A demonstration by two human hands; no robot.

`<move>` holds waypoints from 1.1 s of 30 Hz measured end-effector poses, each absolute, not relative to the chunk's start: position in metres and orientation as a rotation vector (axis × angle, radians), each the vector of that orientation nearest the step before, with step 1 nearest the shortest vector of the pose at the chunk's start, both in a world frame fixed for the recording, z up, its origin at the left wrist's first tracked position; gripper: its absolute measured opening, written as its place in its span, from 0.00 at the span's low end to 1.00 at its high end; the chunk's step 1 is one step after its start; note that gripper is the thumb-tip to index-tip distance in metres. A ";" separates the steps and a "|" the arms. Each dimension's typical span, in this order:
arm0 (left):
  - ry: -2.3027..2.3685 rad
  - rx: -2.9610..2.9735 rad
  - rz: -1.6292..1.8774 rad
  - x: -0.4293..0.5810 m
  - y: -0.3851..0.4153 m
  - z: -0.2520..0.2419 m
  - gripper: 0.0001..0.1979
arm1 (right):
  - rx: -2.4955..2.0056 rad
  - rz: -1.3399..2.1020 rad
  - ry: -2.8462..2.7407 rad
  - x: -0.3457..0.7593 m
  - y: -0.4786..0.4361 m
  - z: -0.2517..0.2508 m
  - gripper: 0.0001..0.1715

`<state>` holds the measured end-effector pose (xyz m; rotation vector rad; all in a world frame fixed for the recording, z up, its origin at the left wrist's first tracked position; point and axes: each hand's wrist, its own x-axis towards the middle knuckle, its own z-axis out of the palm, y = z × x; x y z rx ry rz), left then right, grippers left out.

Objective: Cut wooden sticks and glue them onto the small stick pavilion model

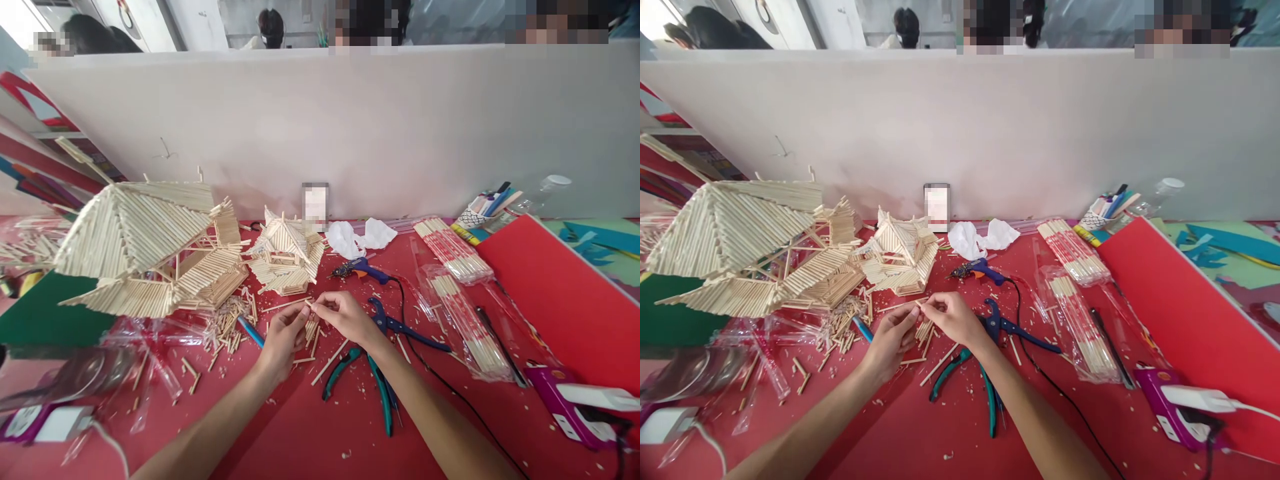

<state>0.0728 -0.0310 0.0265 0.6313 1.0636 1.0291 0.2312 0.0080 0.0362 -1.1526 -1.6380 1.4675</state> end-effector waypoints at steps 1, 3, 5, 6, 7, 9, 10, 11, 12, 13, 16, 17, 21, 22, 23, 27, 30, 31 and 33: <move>1.058 0.581 1.040 0.075 -0.031 0.026 0.26 | -1.165 1.463 -1.642 0.231 0.008 0.036 0.18; 1.058 0.502 1.061 0.079 -0.031 0.027 0.26 | -1.192 1.445 -1.669 0.231 0.007 0.036 0.17; 1.060 0.453 1.080 0.082 -0.030 0.028 0.27 | -1.194 1.405 -1.740 0.234 0.008 0.040 0.17; 1.059 0.438 1.086 0.083 -0.029 0.028 0.27 | -1.197 1.367 -1.790 0.238 0.010 0.043 0.17; 1.057 0.428 1.090 0.084 -0.028 0.029 0.27 | -1.218 1.307 -1.844 0.243 0.012 0.047 0.17; 1.039 0.416 1.093 0.085 -0.025 0.029 0.28 | -1.358 1.086 -1.942 0.260 0.020 0.054 0.15; 1.026 0.409 1.097 0.085 -0.023 0.028 0.28 | -1.479 0.916 -1.972 0.270 0.026 0.056 0.13; 1.011 0.399 1.100 0.085 -0.020 0.027 0.28 | -1.604 0.724 -1.997 0.281 0.033 0.057 0.12; 0.996 0.386 1.105 0.085 -0.018 0.025 0.28 | -1.712 0.515 -2.013 0.292 0.041 0.056 0.12; 0.981 0.369 1.114 0.085 -0.016 0.023 0.28 | -1.801 0.328 -2.022 0.302 0.049 0.054 0.12; 0.953 0.318 1.130 0.085 -0.011 0.019 0.29 | -1.990 0.151 -2.097 0.322 0.070 0.042 0.17; 0.950 0.307 1.126 0.085 -0.009 0.019 0.29 | -2.039 0.181 -2.128 0.325 0.075 0.036 0.20; 0.953 0.302 1.099 0.083 -0.004 0.018 0.30 | -2.157 0.312 -2.212 0.328 0.085 0.018 0.25; 0.955 0.307 1.097 0.082 -0.003 0.017 0.30 | -2.148 0.326 -2.217 0.330 0.086 0.015 0.26; 0.957 0.313 1.096 0.081 -0.003 0.017 0.30 | -2.125 0.339 -2.212 0.332 0.087 0.011 0.25; 0.961 0.362 1.071 0.077 -0.002 0.015 0.28 | -1.961 0.486 -2.073 0.350 0.088 0.007 0.20; 0.964 0.408 1.035 0.075 -0.003 0.013 0.28 | -1.713 0.792 -1.947 0.363 0.084 0.015 0.17; 0.965 0.422 1.030 0.075 -0.003 0.013 0.28 | -1.602 0.901 -1.917 0.366 0.081 0.019 0.18; 0.971 0.444 1.035 0.074 -0.003 0.012 0.28 | -1.394 1.096 -1.875 0.370 0.075 0.027 0.20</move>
